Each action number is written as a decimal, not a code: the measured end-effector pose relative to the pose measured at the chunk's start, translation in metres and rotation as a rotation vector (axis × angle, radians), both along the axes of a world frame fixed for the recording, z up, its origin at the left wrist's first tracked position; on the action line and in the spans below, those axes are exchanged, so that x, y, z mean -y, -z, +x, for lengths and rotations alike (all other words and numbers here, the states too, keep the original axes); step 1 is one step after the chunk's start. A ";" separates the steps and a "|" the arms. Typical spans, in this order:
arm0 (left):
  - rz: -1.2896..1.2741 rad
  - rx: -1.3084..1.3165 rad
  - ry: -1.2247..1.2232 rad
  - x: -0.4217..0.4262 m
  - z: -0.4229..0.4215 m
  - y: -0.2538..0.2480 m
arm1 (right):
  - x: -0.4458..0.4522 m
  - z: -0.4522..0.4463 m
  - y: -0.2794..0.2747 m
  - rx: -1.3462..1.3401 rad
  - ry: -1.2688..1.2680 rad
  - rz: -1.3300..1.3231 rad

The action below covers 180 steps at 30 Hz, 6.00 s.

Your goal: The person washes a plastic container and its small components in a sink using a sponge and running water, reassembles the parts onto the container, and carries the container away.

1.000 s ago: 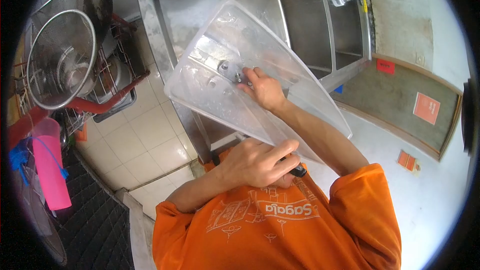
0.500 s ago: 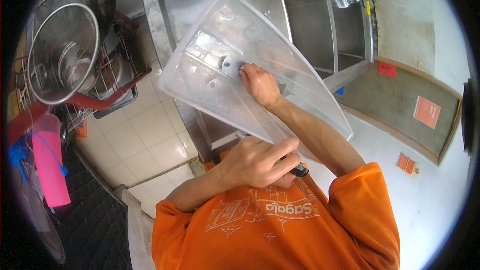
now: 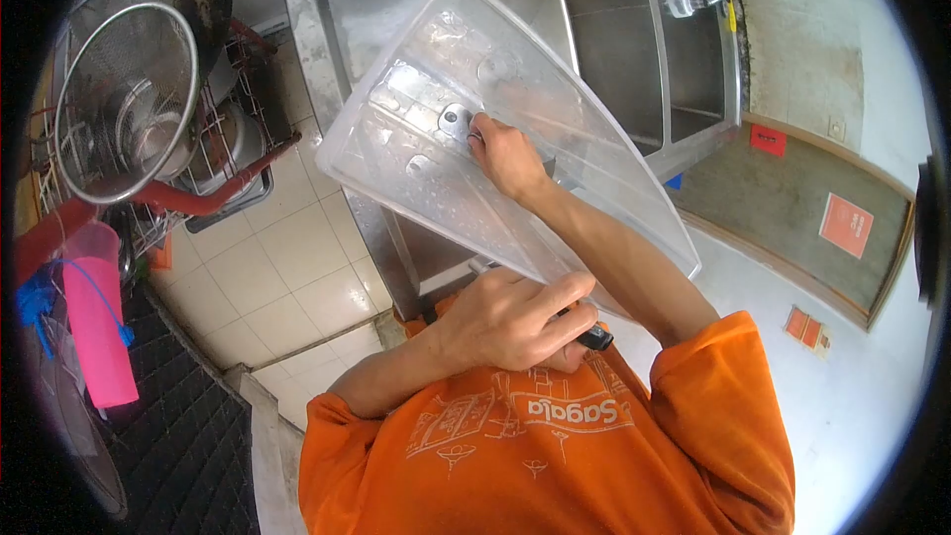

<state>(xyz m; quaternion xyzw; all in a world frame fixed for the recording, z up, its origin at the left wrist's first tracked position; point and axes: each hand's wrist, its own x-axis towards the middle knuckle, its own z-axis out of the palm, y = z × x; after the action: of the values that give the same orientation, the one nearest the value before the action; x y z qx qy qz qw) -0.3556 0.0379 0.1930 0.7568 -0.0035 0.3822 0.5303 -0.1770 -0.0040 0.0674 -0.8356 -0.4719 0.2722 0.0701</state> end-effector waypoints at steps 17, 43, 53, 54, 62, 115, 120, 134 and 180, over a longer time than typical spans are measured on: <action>-0.015 -0.174 -0.087 -0.005 -0.002 -0.022 | 0.020 -0.006 -0.004 -0.081 -0.016 -0.264; 0.057 -0.436 -0.454 -0.032 -0.003 -0.043 | 0.042 0.001 -0.242 -0.468 0.261 0.006; 0.172 -0.162 -0.548 0.015 -0.019 -0.003 | 0.041 -0.013 -0.047 -0.074 0.194 -0.050; 0.157 -0.163 -0.539 0.017 -0.020 -0.004 | 0.046 -0.012 -0.027 -0.068 0.163 0.046; 0.094 -0.154 -0.482 0.011 -0.023 -0.004 | 0.046 -0.008 -0.023 -0.376 0.525 0.050; 0.055 -0.229 -0.484 0.007 0.003 -0.022 | 0.032 0.004 -0.015 0.180 -0.151 -0.179; 0.011 -0.341 -0.524 0.003 0.015 -0.039 | 0.022 0.008 -0.040 0.046 -0.046 -0.247; 0.169 -0.259 -0.716 -0.019 0.015 -0.036 | 0.137 0.069 -0.251 0.028 -0.100 -0.242; -0.108 -0.958 -0.889 0.144 0.102 -0.182 | 0.170 0.169 -0.023 -1.962 0.054 0.963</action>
<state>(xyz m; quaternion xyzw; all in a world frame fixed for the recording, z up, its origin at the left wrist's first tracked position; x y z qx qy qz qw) -0.2538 -0.1059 0.3754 0.7449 0.5655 0.1850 0.3019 -0.0080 -0.1738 0.0902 -0.1502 -0.2493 0.6051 0.7411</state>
